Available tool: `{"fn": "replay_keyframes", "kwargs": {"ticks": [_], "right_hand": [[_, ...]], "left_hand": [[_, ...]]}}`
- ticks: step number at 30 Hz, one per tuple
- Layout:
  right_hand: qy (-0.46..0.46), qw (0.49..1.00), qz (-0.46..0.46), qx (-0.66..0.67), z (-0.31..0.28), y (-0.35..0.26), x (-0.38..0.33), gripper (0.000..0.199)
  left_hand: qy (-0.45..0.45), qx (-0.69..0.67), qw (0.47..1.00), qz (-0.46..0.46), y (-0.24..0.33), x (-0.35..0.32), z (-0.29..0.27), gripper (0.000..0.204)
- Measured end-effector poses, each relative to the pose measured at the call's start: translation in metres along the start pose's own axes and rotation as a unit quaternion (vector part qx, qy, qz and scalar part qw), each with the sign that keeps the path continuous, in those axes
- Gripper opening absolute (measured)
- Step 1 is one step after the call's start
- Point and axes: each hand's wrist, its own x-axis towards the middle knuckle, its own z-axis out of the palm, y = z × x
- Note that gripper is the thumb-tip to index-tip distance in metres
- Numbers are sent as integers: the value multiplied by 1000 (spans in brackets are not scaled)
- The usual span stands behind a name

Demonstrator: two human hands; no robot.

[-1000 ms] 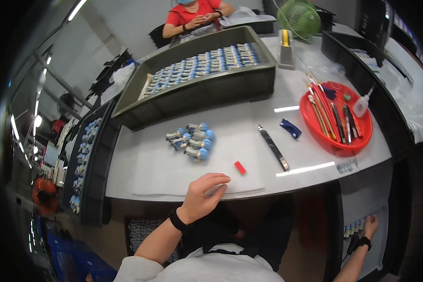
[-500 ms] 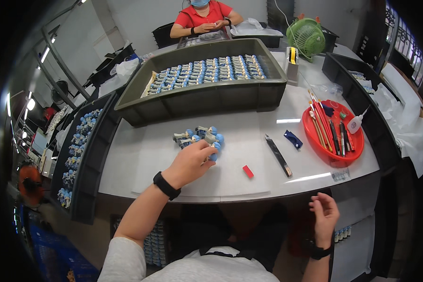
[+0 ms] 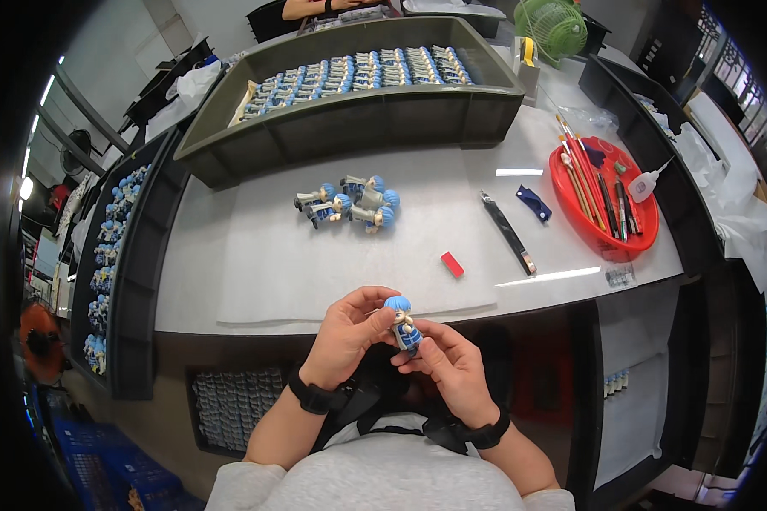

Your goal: The person assembles small blue and white toy figures at a workbench. They pick up individual figures, attach small parts, and place the completed figures into a tray. The process is repeated for multiple figures.

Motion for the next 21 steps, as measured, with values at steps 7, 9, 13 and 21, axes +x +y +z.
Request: {"fn": "replay_keyframes", "kwargs": {"ticks": [7,9,13,21], "right_hand": [[66,965,-179,-182,-3,9,0,39],[71,944,-212,-241,-6,11,0,43],[111,951,-190,-215,-4,11,-1,49],[118,946,-235,-190,-6,7,1,51]], "left_hand": [[-23,53,998,35,-4,-2,-1,38],[-17,59,997,55,-6,-2,-1,36],[-31,65,994,82,-8,-3,-6,36],[-29,50,995,84,-11,-3,-4,33]]}}
